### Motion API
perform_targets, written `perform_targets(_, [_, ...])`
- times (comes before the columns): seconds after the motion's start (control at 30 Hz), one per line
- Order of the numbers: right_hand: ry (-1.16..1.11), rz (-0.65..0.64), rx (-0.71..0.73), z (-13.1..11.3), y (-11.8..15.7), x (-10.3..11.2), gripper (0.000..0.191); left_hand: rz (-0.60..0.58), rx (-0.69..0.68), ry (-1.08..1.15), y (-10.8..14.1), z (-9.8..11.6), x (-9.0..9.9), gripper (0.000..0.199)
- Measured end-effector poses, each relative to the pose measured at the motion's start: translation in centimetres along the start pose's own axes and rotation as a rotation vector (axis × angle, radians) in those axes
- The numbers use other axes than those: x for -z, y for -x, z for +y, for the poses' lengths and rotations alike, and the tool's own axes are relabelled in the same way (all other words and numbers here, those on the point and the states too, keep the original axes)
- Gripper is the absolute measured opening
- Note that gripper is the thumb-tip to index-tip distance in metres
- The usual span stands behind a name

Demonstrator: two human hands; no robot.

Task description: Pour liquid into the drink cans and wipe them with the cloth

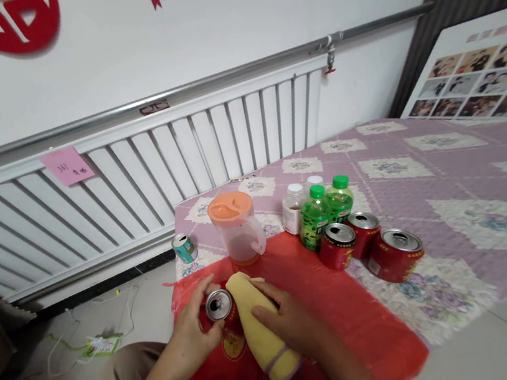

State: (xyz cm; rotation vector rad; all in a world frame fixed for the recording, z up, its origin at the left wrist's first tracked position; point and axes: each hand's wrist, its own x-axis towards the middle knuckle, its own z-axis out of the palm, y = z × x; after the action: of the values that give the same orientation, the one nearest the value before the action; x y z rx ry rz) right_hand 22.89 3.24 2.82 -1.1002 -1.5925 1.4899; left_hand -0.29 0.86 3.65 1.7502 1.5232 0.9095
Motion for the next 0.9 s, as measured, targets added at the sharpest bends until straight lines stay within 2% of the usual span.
perform_targets(0.17, [0.120,-0.015,-0.026,1.1,-0.2,-0.1,0.066,-0.100,-0.013,0.041,-0.1,0.1,0.6,0.078])
perform_targets(0.23, [0.128,-0.006,-0.025,1.1,-0.2,-0.1,0.066,-0.100,-0.012,0.045,-0.1,0.3,0.5,0.077])
perform_targets(0.3, [0.119,0.007,-0.029,1.0,-0.2,-0.2,0.065,-0.051,-0.012,0.005,0.0,0.4,0.2,0.075])
perform_targets(0.47, [0.057,0.034,0.020,0.4,0.0,-0.3,0.066,0.166,-0.011,-0.135,0.0,0.1,-0.8,0.074])
perform_targets(0.53, [0.033,0.027,0.035,0.2,0.1,-0.2,0.067,0.196,-0.023,-0.152,-0.1,-0.1,-1.0,0.071])
perform_targets(0.7, [0.054,-0.024,-0.021,0.0,0.3,0.0,0.067,0.160,-0.051,-0.116,-0.2,-0.5,-0.6,0.065])
perform_targets(0.9, [0.175,-0.083,-0.012,0.2,0.8,0.3,0.066,0.026,0.007,-0.010,-0.2,-0.5,0.6,0.072])
